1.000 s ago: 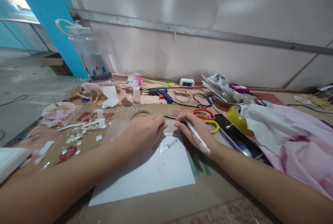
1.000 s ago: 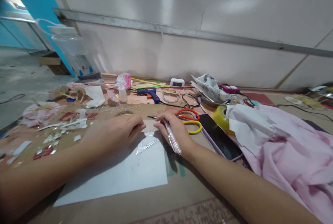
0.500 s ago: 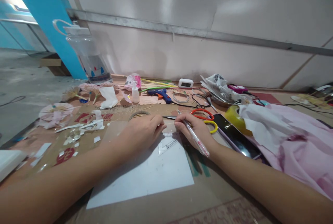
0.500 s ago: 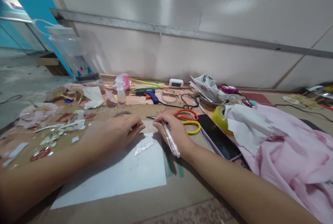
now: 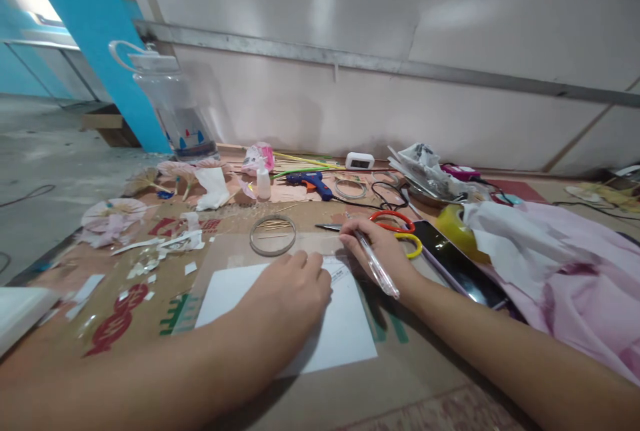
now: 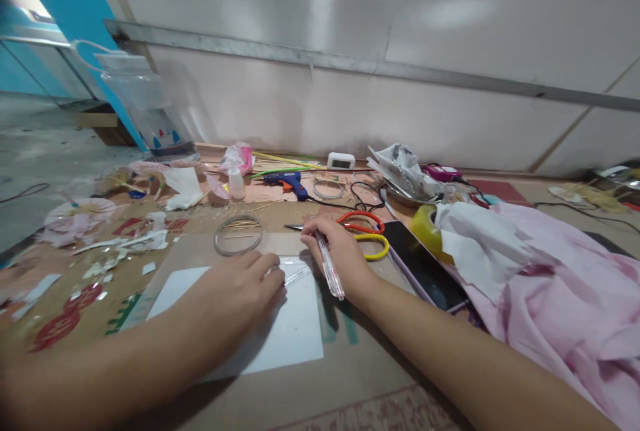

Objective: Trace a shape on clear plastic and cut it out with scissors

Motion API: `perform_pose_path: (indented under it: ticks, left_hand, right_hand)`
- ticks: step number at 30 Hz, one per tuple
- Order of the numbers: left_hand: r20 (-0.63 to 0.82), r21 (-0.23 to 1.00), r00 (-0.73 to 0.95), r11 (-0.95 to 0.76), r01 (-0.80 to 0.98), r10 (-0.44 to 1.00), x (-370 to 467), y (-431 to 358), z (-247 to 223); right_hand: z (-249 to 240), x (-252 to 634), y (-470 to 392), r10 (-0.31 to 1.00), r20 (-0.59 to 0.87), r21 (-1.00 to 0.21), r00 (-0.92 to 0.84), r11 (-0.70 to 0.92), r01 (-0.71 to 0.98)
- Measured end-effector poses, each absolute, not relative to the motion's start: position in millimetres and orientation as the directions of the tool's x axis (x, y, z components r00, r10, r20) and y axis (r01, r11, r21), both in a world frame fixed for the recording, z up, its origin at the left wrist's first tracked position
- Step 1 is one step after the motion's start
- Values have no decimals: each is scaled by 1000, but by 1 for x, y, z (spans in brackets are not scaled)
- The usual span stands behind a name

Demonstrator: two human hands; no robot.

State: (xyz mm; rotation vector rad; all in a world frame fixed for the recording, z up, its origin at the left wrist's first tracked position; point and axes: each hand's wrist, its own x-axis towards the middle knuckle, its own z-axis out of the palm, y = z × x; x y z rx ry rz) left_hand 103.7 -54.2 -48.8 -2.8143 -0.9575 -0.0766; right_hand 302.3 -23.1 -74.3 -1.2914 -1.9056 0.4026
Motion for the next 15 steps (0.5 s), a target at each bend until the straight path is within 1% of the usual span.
perform_pose_path:
  ticks: [4, 7, 10, 15]
  left_hand:
    - [-9, -185, 806, -793, 580, 592, 112, -70, -57]
    - [-54, -241, 812, -797, 554, 581, 114, -75, -58]
    - [-49, -278, 822, -798, 534, 567, 114, -76, -61]
    - [43, -292, 834, -791, 538, 551, 112, -76, -69]
  right_hand:
    - [-82, 305, -19, 860, 423, -542, -284, 491, 682]
    - [-86, 306, -16, 850, 415, -497, -325, 511, 701]
    - [-89, 306, -15, 846, 400, -470, -353, 520, 713]
    - [-91, 306, -15, 839, 380, -453, -389, 535, 713]
